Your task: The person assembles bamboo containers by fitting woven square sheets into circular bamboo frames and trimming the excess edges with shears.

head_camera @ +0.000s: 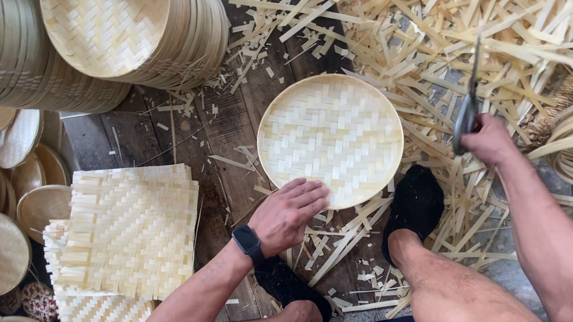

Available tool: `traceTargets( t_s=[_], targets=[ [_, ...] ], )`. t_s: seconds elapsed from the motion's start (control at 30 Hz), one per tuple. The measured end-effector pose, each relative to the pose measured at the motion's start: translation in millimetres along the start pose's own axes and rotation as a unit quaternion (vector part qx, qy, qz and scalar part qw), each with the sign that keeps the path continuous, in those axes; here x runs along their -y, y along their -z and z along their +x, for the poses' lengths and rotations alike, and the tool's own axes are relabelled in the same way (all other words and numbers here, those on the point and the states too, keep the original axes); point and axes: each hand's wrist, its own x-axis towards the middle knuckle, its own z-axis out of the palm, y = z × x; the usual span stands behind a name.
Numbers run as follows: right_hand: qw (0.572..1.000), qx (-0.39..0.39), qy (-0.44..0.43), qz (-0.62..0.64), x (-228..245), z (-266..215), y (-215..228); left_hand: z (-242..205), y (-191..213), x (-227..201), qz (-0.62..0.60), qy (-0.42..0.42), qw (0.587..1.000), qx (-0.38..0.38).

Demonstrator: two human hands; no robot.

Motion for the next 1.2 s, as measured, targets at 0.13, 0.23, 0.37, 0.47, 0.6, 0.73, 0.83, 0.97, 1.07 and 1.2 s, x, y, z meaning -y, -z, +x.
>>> traceTargets(
  t_s=[0.13,0.23,0.37,0.47,0.6,0.73,0.83,0.97,1.07,1.2],
  targets=[
    [0.952,-0.082,0.133,-0.263,31,-56,-4,-5,-11,-1,0.029,-0.037,0.998,0.041],
    [0.876,-0.137,0.283,-0.366,55,-76,0,-7,-11,0,0.034,-0.037,0.996,0.067],
    [0.770,-0.210,0.443,-0.409,87,-75,1,-8,-2,2,0.038,-0.035,0.996,0.068],
    [0.744,-0.207,0.451,-0.448,104,-69,2,-9,4,5,0.035,-0.035,0.996,0.078],
    [0.719,-0.210,0.468,-0.469,107,-61,5,-9,8,8,0.030,-0.041,0.996,0.074],
    [0.732,-0.182,0.440,-0.488,99,-50,8,-10,8,10,0.031,-0.044,0.996,0.072],
    [0.806,-0.153,0.340,-0.460,90,-40,5,-11,9,10,0.033,-0.040,0.997,0.065],
    [0.911,-0.159,0.173,-0.338,60,-15,-5,-17,19,13,0.116,-0.059,0.987,0.096],
    [0.917,-0.176,0.127,-0.334,25,-3,-7,-20,38,34,0.251,-0.085,0.957,0.116],
    [0.905,-0.234,0.210,-0.286,-9,-31,-24,-17,83,92,0.391,-0.027,0.920,0.000]
  ],
)
